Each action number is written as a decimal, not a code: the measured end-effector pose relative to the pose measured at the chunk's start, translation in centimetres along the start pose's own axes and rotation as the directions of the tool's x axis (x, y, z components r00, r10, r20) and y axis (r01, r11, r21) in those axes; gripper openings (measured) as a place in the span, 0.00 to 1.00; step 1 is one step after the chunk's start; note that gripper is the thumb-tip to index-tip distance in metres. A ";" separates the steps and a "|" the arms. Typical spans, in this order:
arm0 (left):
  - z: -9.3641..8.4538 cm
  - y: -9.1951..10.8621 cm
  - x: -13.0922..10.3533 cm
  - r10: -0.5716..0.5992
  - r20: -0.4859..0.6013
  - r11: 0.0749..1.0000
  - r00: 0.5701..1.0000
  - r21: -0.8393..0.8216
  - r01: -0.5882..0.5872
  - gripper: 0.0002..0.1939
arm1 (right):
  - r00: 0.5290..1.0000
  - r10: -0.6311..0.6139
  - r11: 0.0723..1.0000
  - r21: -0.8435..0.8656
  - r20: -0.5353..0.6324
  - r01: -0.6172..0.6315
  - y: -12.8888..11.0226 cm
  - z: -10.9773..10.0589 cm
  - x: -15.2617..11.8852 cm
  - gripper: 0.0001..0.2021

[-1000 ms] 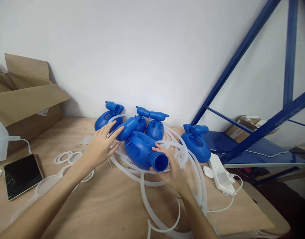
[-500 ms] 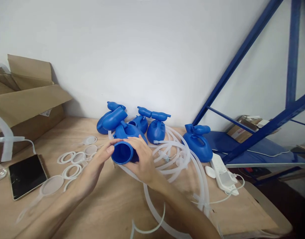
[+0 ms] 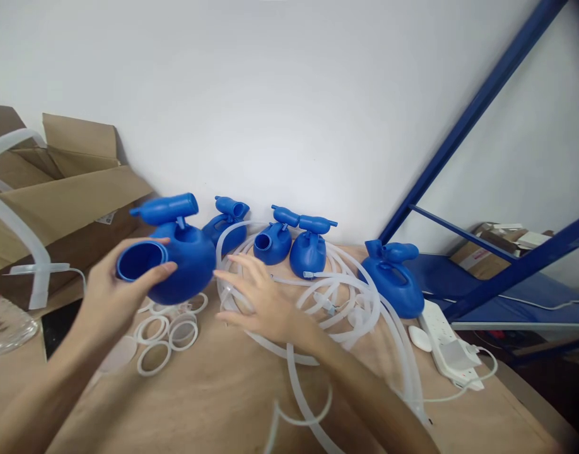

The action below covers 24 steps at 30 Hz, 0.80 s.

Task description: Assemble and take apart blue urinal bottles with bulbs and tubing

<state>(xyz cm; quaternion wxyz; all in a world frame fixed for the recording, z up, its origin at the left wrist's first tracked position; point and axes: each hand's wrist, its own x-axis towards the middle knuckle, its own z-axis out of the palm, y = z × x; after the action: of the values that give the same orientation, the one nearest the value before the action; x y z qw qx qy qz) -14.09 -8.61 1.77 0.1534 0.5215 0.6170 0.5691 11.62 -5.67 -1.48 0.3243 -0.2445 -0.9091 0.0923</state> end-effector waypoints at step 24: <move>0.3 -12.9 17.7 -0.193 0.307 0.954 0.932 0.279 0.106 0.57 | 0.055 0.806 -0.010 -0.108 -0.589 -0.994 23.3 -16.8 -24.9 0.41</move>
<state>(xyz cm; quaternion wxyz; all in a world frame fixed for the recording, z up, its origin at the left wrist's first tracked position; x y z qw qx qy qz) -27.12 8.52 -2.30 0.2290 0.5761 0.6893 0.3748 47.94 2.10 -9.64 0.2621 -0.8687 -0.4202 -0.0009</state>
